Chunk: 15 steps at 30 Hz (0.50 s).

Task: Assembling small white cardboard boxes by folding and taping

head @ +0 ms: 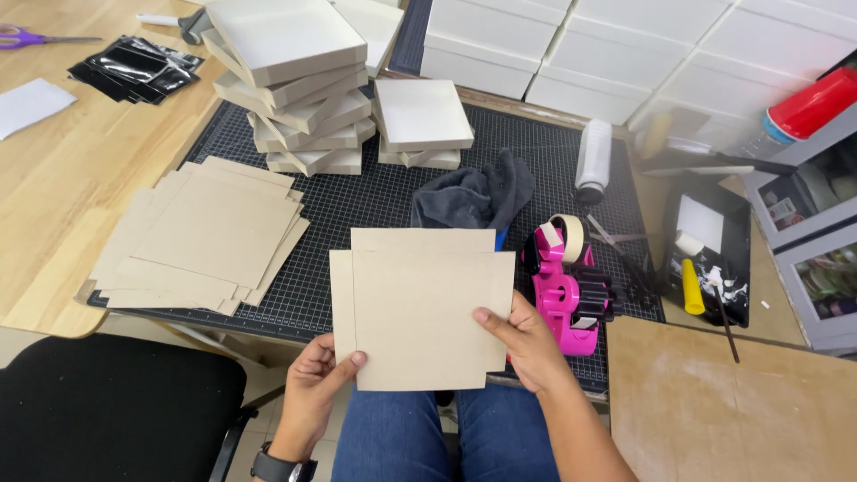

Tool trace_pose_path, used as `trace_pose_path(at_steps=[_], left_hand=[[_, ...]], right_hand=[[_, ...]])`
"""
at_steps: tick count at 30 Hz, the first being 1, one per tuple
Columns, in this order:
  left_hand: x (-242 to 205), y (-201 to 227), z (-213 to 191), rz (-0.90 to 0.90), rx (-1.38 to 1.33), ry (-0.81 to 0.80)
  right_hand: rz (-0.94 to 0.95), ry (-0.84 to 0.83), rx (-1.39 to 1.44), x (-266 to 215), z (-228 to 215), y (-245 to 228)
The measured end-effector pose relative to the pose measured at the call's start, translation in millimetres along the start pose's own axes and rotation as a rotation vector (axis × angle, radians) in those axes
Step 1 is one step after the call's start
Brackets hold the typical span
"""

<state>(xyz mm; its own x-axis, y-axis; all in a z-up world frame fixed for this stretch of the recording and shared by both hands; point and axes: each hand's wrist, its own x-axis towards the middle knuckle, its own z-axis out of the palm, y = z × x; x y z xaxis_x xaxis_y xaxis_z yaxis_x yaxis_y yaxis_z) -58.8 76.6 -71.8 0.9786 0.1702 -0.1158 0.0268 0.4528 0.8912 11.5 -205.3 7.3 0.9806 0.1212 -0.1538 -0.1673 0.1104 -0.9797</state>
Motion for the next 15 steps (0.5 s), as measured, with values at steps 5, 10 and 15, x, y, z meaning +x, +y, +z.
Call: trace_pose_path(at_steps=[5,10,15], left_hand=[[4,-11,5,0.026,0.002,-0.044],[2,-1,21,0.062,0.022,-0.085],[1,1,29,0.1,0.07,-0.115]], right_hand=[[0.038,0.04,0.05,5,-13,6],[0.099,0.096,0.134,10,-23,11],[0.156,0.132,0.118,10,-20,-4]])
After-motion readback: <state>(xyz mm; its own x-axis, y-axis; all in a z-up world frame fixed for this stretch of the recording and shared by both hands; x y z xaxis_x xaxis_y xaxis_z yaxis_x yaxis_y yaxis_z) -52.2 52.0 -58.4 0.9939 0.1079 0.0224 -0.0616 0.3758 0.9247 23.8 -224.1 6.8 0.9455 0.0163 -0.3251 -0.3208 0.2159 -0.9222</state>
